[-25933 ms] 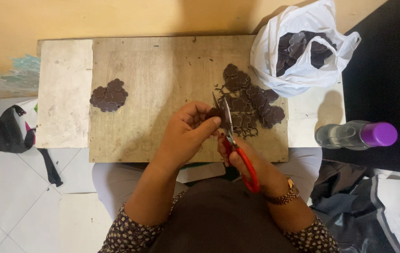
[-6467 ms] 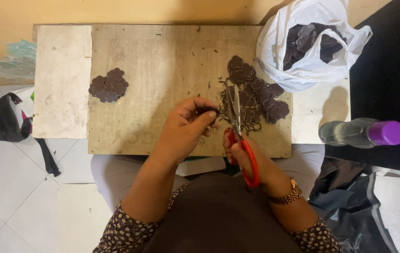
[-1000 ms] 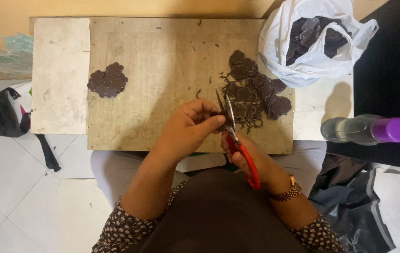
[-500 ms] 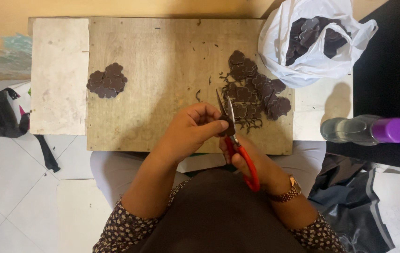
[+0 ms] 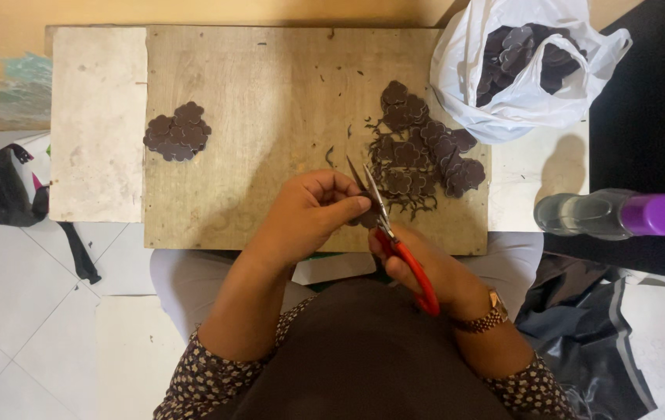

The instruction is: The person sits on the floor and uses red-handled scissors to trim the edges of dark brown flower-shaped fabric pieces. They hold each piece with the left hand and cut with the right, placing trimmed pieces into a white bag on the table.

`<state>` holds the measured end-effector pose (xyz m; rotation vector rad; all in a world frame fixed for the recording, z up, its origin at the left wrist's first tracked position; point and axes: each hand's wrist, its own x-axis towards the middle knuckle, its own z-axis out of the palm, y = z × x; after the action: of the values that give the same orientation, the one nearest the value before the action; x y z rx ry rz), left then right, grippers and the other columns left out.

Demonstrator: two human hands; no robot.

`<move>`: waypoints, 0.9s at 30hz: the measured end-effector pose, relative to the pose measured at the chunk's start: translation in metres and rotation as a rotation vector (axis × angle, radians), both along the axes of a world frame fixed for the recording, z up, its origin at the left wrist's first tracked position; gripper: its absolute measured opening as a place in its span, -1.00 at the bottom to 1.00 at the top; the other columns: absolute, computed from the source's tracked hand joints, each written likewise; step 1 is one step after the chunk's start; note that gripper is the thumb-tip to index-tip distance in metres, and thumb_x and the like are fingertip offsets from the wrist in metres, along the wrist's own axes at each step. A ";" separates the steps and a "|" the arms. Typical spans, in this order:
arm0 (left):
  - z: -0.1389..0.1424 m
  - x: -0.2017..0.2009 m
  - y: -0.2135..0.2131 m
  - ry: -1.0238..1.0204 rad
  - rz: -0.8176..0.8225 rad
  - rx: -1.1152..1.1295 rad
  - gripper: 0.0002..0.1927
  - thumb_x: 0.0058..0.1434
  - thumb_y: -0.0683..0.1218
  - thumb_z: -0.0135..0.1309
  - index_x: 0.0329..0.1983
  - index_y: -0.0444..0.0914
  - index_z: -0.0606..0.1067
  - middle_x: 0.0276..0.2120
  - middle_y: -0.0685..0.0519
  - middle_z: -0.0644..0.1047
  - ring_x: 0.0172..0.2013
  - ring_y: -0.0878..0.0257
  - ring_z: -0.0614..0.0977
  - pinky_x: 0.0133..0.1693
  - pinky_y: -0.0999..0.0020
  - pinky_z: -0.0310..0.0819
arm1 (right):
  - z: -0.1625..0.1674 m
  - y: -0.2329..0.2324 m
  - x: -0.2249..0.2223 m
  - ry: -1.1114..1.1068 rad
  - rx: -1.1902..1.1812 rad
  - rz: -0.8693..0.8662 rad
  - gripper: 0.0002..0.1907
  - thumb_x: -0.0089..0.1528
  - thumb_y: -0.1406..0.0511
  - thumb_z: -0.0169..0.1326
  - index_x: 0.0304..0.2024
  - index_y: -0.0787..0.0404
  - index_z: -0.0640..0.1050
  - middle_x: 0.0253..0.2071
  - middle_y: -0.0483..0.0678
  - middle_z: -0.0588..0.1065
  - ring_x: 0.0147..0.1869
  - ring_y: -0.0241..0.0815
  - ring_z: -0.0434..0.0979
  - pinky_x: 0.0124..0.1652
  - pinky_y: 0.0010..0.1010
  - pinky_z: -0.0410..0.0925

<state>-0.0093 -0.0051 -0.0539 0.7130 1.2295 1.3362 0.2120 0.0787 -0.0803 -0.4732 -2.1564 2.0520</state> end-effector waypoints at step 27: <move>0.001 0.001 0.008 -0.060 0.039 -0.016 -0.78 0.31 -0.20 0.09 0.01 -0.33 0.44 -0.21 -0.01 0.65 -0.23 0.30 0.70 -0.24 0.44 0.63 | -0.064 0.020 -0.005 -0.061 -0.024 -0.379 -0.48 0.39 -0.16 -0.25 -0.26 0.11 0.37 -0.48 -0.21 0.32 -0.45 -0.35 0.34 -0.40 -0.49 0.32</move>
<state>-0.0082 0.0025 -0.0534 0.6355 1.2102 1.3688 0.2073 0.0987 -0.1448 -0.8811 -1.8926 1.8744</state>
